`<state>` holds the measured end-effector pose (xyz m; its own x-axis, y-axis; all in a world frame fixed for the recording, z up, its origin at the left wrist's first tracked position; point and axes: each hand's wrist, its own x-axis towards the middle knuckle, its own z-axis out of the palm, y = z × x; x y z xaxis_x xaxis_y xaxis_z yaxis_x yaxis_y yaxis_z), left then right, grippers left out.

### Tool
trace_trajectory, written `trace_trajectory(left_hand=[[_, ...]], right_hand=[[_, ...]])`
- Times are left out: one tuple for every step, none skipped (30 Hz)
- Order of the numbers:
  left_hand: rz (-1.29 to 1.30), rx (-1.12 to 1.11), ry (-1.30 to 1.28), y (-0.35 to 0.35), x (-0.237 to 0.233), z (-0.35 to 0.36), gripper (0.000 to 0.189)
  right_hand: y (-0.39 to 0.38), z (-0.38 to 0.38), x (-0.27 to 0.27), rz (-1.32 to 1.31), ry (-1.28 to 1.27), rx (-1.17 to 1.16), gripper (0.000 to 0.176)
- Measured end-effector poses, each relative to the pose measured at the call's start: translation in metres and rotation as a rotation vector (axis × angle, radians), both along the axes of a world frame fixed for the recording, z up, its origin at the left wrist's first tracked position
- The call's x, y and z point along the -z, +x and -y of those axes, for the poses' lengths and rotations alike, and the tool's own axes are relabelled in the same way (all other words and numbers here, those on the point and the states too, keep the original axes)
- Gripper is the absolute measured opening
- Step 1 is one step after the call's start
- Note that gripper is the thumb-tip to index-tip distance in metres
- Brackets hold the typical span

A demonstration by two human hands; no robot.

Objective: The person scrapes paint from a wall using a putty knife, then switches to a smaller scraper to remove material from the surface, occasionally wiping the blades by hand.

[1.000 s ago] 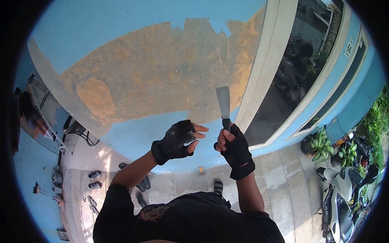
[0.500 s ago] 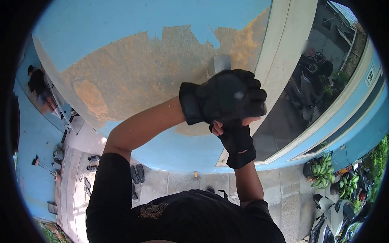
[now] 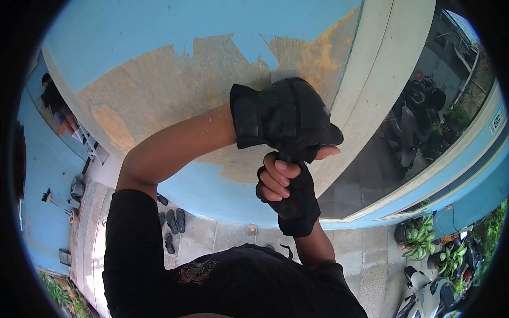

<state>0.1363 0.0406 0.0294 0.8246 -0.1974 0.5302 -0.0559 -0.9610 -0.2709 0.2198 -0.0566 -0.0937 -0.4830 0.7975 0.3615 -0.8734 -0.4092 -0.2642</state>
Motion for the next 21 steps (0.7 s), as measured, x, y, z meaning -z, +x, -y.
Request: trace_trajectory(left_hand=[[-0.001,0.003,-0.015,-0.002,-0.001,0.001,0.026],[-0.007,0.002,-0.013,-0.003,0.0,0.0,0.026],[-0.017,-0.007,-0.004,-0.003,0.002,-0.002,0.024],[-0.025,-0.014,0.008,-0.002,0.002,-0.005,0.022],[-0.027,-0.011,0.009,0.0,-0.002,-0.009,0.022],[-0.031,0.072,-0.086,0.002,-0.007,-0.013,0.021],[-0.033,0.155,-0.178,0.003,-0.015,-0.012,0.021],[-0.007,0.103,-0.067,0.0,-0.021,-0.008,0.019],[-0.01,0.105,-0.059,-0.001,-0.017,-0.006,0.019],[-0.005,0.095,-0.054,-0.003,-0.01,-0.004,0.019],[0.007,0.084,-0.054,-0.003,-0.006,-0.002,0.018],[0.021,0.143,-0.093,-0.001,-0.005,-0.006,0.018],[0.023,0.146,-0.101,0.0,-0.002,-0.008,0.018],[0.01,0.153,-0.18,0.0,-0.003,-0.009,0.02],[-0.004,0.16,-0.266,0.001,-0.001,-0.009,0.021],[-0.01,0.162,-0.281,0.0,0.003,-0.007,0.021],[-0.011,0.142,-0.245,-0.001,0.004,-0.005,0.021],[-0.01,0.137,-0.222,0.0,0.003,-0.005,0.022],[-0.009,0.133,-0.2,0.002,0.001,-0.005,0.022],[0.043,0.161,-0.201,0.004,0.0,-0.007,0.022],[0.095,0.185,-0.203,0.005,0.0,-0.008,0.021]], right_hand=[[-0.001,0.0,0.0,0.094,-0.003,0.043,0.032],[0.0,0.0,0.003,0.089,-0.006,0.021,0.032],[0.0,-0.002,0.003,0.082,-0.004,0.022,0.032],[0.001,-0.006,-0.001,0.126,-0.008,0.077,0.032],[0.002,-0.007,-0.005,0.173,-0.018,0.132,0.033],[0.001,-0.01,-0.016,0.18,-0.017,0.171,0.033],[0.0,-0.007,-0.017,0.184,-0.024,0.173,0.033],[-0.001,-0.002,-0.017,0.153,-0.037,0.153,0.031],[-0.003,0.0,-0.016,0.119,-0.042,0.132,0.031],[-0.002,0.001,-0.011,0.084,0.022,0.046,0.03],[-0.003,0.001,-0.011,0.087,0.022,0.047,0.03],[-0.003,0.001,-0.011,0.044,-0.037,0.018,0.03],[-0.003,0.003,-0.011,0.001,-0.101,-0.009,0.03],[-0.004,0.007,-0.014,-0.03,-0.11,-0.001,0.029],[-0.003,0.007,-0.012,-0.031,-0.117,0.0,0.029],[-0.002,0.008,-0.01,-0.014,-0.123,-0.014,0.029],[-0.002,0.009,-0.008,0.001,-0.12,-0.025,0.029],[-0.001,0.01,-0.009,-0.004,-0.119,-0.016,0.029],[-0.001,0.011,-0.013,0.002,-0.108,-0.018,0.029],[-0.001,0.013,-0.015,0.009,-0.102,-0.023,0.029],[-0.001,0.013,-0.018,0.009,-0.105,-0.022,0.029]])
